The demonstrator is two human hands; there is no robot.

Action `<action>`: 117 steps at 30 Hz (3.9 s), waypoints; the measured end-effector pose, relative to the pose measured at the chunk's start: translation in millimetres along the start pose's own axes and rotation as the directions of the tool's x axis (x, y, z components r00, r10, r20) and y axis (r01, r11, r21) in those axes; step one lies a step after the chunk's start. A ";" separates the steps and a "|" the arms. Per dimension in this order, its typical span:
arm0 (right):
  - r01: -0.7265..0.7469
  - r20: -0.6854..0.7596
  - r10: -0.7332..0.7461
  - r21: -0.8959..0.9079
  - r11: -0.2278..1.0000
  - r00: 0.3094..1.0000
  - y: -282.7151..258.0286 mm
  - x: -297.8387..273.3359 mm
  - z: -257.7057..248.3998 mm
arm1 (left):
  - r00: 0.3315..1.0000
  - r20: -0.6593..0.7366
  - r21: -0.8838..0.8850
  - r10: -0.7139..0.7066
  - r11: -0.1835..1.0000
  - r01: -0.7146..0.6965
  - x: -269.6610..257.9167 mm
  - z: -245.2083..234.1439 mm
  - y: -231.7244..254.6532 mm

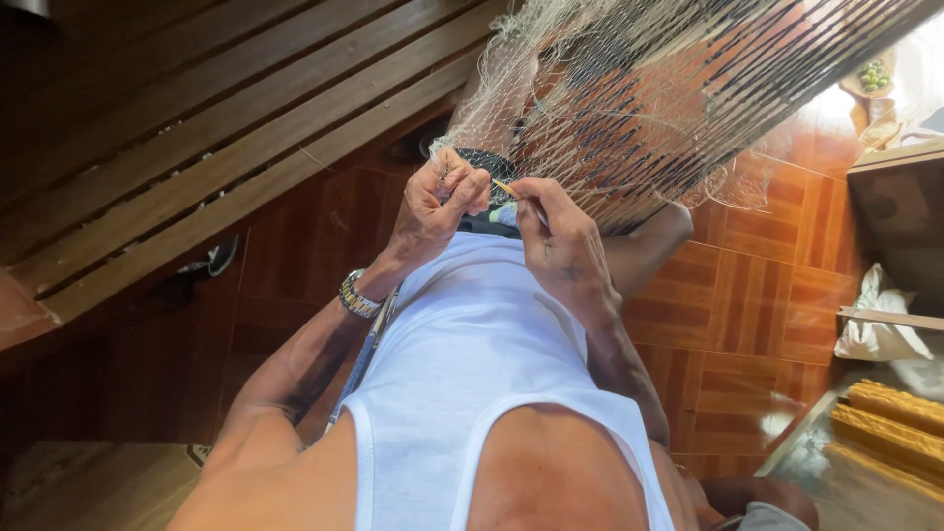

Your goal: Repairing a fishing net using a netting needle and scissors

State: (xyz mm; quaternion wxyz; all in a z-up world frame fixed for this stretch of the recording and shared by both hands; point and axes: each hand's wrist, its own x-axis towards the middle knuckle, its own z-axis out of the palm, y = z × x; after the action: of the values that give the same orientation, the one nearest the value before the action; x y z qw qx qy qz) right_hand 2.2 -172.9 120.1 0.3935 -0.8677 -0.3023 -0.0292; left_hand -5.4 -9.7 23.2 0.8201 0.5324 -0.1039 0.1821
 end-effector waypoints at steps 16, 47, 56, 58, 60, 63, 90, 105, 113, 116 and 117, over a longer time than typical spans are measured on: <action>0.117 -0.173 -0.084 0.188 0.975 0.981 16.0 -11.9 32.4 | 0.998 0.041 0.028 -0.037 0.999 0.036 -3.1 -0.9 -7.2; 0.044 -0.473 0.148 0.370 0.928 0.869 -14.7 -50.1 -62.5 | 0.992 0.076 -0.106 -0.102 0.988 0.110 -3.5 -3.4 6.2; -0.322 0.089 0.328 -0.077 0.944 0.941 -17.8 -65.3 -86.8 | 0.997 0.050 -0.076 -0.051 0.996 0.055 -5.3 -6.3 -5.0; -0.340 0.148 0.352 -0.102 0.935 0.924 -18.5 -65.7 -88.5 | 0.997 0.050 -0.077 -0.052 0.995 0.056 -4.6 -5.7 -5.3; -0.274 0.181 0.278 -0.047 0.961 0.943 -28.8 -58.1 -88.5 | 0.998 0.048 -0.066 -0.047 0.997 0.050 -5.2 -5.9 -5.9; -0.185 0.186 0.166 0.089 0.979 0.969 -22.5 -60.9 -87.0 | 0.998 0.048 -0.062 -0.050 0.997 0.052 -5.5 -7.1 -4.9; 0.156 -0.382 0.116 0.611 0.776 0.917 -9.5 -61.0 -5.9 | 0.990 0.094 -0.122 -0.107 0.985 0.118 -12.1 -21.2 -12.6; 0.241 -0.539 -0.011 0.360 0.901 0.842 13.7 -67.2 0.4 | 0.983 0.125 -0.128 -0.135 0.980 0.151 -16.2 -16.4 -12.8; 0.082 -0.355 0.265 0.721 0.688 0.897 37.4 -75.5 19.1 | 0.981 0.157 -0.146 -0.116 0.980 0.139 -15.3 -13.8 -12.2; -0.072 -0.279 0.315 0.635 0.769 0.907 28.9 -67.7 22.4 | 0.978 0.171 -0.127 -0.118 0.982 0.140 -16.8 -16.8 -18.8; -0.155 -0.227 0.343 0.584 0.797 0.911 24.3 -64.8 21.7 | 0.977 0.176 -0.116 -0.120 0.983 0.141 -17.8 -17.8 -22.2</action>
State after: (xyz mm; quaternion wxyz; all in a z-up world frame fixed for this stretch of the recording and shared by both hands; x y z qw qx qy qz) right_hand -41.4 -202.5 70.3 0.6719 -0.7317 -0.1109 -0.0285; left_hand -12.9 -4.9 -9.1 0.8509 0.4981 -0.1491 0.0752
